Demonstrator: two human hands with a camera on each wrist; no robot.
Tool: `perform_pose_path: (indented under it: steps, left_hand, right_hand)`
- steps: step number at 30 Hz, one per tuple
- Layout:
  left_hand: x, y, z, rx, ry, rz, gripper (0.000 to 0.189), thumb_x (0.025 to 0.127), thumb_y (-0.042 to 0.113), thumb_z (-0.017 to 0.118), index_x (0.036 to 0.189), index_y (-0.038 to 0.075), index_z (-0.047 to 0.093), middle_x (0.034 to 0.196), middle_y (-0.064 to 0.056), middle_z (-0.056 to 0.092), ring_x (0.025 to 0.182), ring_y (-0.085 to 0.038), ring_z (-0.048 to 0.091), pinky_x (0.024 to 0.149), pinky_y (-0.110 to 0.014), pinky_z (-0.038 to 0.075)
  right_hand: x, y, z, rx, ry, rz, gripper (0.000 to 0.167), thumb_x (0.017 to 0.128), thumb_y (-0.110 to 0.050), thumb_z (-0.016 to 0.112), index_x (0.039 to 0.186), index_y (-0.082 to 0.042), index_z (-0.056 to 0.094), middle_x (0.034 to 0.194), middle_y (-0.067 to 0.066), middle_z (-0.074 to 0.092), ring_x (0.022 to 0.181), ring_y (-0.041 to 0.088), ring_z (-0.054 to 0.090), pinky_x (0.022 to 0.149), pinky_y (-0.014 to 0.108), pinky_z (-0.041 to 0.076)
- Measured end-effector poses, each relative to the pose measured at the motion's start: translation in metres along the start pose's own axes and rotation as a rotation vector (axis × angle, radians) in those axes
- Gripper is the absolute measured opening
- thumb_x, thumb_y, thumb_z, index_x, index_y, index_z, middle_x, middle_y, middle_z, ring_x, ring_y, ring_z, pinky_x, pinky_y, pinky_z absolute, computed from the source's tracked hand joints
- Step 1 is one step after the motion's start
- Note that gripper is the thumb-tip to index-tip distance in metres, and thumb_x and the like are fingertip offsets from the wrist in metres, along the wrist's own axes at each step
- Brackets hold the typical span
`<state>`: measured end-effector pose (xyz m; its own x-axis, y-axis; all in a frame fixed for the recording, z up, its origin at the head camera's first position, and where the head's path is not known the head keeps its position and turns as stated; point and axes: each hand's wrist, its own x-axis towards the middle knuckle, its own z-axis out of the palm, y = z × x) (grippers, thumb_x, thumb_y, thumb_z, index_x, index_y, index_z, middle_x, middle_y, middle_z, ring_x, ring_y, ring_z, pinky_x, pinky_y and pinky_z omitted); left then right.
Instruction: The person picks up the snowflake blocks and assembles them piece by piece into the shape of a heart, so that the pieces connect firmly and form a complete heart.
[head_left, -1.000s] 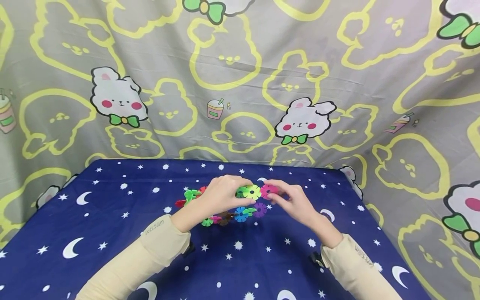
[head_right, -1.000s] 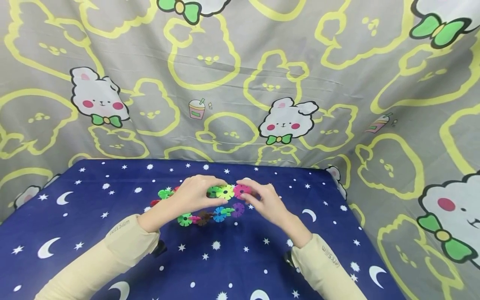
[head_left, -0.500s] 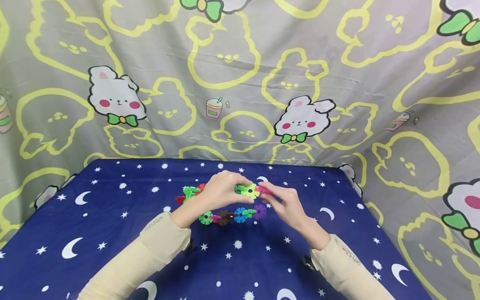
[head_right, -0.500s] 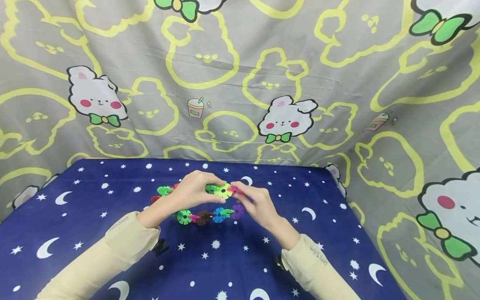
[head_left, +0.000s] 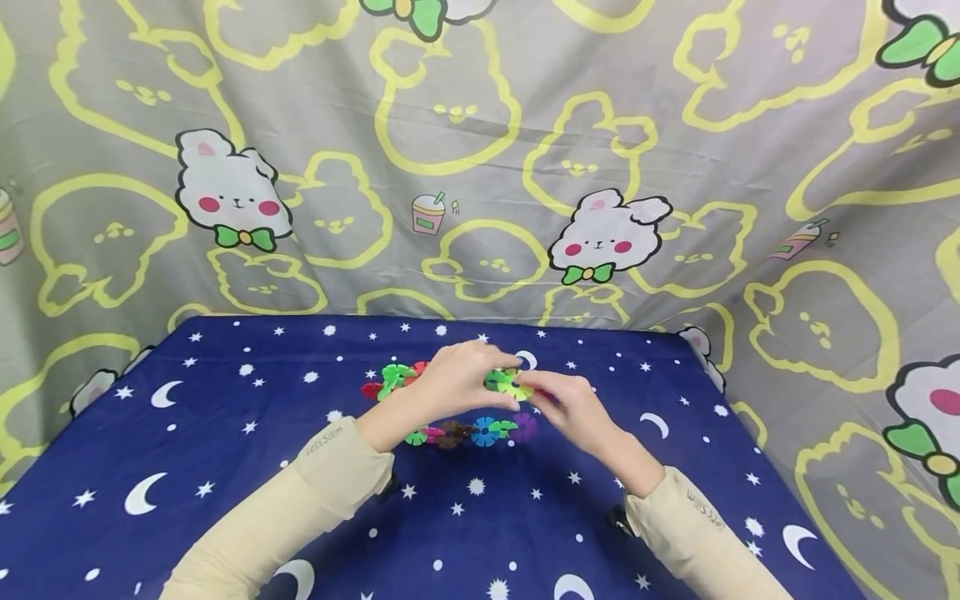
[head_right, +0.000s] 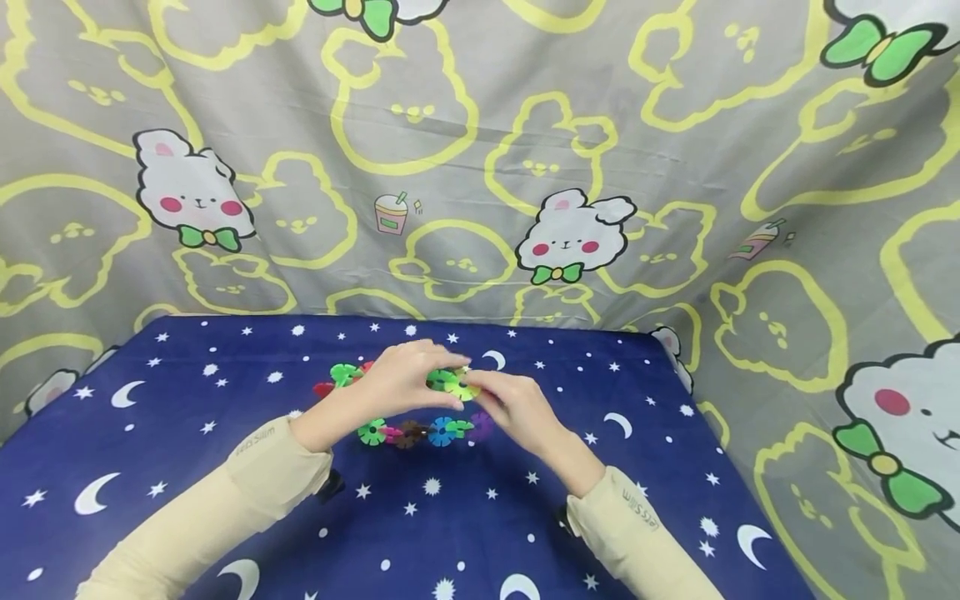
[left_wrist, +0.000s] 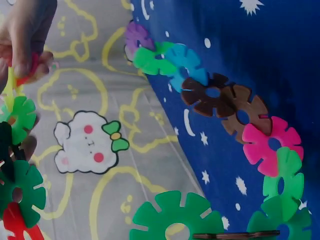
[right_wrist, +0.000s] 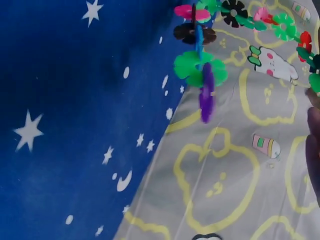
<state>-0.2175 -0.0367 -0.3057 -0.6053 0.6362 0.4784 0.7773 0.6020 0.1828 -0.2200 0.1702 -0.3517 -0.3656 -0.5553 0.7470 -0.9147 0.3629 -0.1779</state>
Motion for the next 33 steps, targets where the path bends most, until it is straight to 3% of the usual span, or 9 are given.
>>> perform_pose_path:
  steps: [3,8,11,14,17,21,24,28,33]
  left_hand:
    - [-0.001,0.000,-0.001,-0.010,0.227,0.068,0.050,0.070,0.037,0.077,0.112,0.012,0.065,0.106,-0.003,0.065,0.097,-0.017,0.058,0.073,-0.027,0.049]
    - [-0.006,-0.005,-0.009,-0.097,0.616,0.140,0.034,0.072,0.007,0.074,0.105,0.002,0.065,0.106,-0.012,0.062,0.101,-0.027,0.054,0.086,-0.036,0.044]
    - [-0.010,-0.010,-0.013,-0.136,0.771,0.090,0.034,0.074,-0.001,0.066,0.108,-0.002,0.061,0.111,-0.017,0.057,0.103,-0.032,0.050,0.087,-0.039,0.040]
    - [-0.015,-0.013,-0.009,-0.203,0.852,-0.029,0.044,0.075,-0.003,0.062,0.117,-0.005,0.049,0.120,-0.021,0.046,0.109,-0.035,0.042,0.088,-0.041,0.036]
    - [-0.019,-0.011,0.000,-0.342,0.814,-0.188,0.060,0.076,0.000,0.063,0.128,-0.007,0.034,0.128,-0.023,0.034,0.115,-0.034,0.034,0.091,-0.043,0.035]
    - [-0.018,-0.005,0.010,-0.605,0.606,-0.421,0.082,0.079,0.010,0.066,0.140,-0.002,0.012,0.138,-0.023,0.022,0.121,-0.035,0.030,0.093,-0.047,0.039]
    - [-0.015,0.000,0.014,-0.803,0.462,-0.518,0.090,0.081,0.014,0.066,0.143,0.002,0.002,0.143,-0.023,0.021,0.126,-0.036,0.031,0.094,-0.049,0.039]
    - [-0.011,0.006,0.017,-0.965,0.403,-0.489,0.076,0.084,0.006,0.063,0.142,0.002,0.014,0.133,-0.023,0.037,0.121,-0.039,0.042,0.093,-0.045,0.042]
    - [-0.008,0.014,0.017,-0.967,0.443,-0.362,0.050,0.084,-0.001,0.060,0.127,-0.002,0.034,0.117,-0.022,0.052,0.105,-0.039,0.054,0.091,-0.038,0.044]
  right_hand:
    - [-0.004,0.007,-0.001,-0.011,0.116,0.069,0.029,0.067,0.016,0.068,0.092,0.001,0.064,0.077,0.009,0.066,0.059,0.014,0.059,0.054,0.018,0.047]
    - [-0.007,0.017,-0.010,0.081,0.391,0.292,0.022,0.071,0.020,0.063,0.089,0.008,0.061,0.063,0.017,0.063,0.053,0.011,0.060,0.051,0.014,0.046]
    - [-0.002,0.018,-0.019,0.245,0.578,0.402,0.016,0.077,0.021,0.056,0.091,0.015,0.056,0.064,0.012,0.064,0.057,0.005,0.061,0.055,0.014,0.048]
    - [0.007,0.017,-0.025,0.442,0.762,0.444,0.014,0.080,0.020,0.052,0.091,0.012,0.056,0.068,0.004,0.065,0.061,0.005,0.063,0.057,0.016,0.050]
    - [0.017,0.012,-0.024,0.598,0.922,0.465,0.021,0.083,0.017,0.051,0.091,-0.001,0.060,0.071,0.001,0.065,0.061,0.009,0.064,0.057,0.018,0.051]
    - [0.029,0.000,-0.017,0.767,1.050,0.504,0.022,0.086,0.012,0.050,0.092,-0.007,0.058,0.070,0.005,0.064,0.060,0.011,0.063,0.056,0.019,0.050]
    - [0.034,-0.009,-0.010,0.902,1.094,0.508,0.016,0.088,0.009,0.048,0.094,-0.005,0.055,0.069,0.007,0.063,0.060,0.011,0.063,0.057,0.018,0.050]
    - [0.038,-0.020,-0.003,0.988,1.123,0.508,0.015,0.090,0.008,0.044,0.096,-0.003,0.052,0.069,0.008,0.062,0.060,0.011,0.062,0.057,0.018,0.050]
    - [0.043,-0.031,0.003,1.009,1.132,0.504,0.010,0.091,0.004,0.048,0.098,-0.003,0.050,0.069,0.007,0.062,0.060,0.012,0.061,0.059,0.017,0.050]
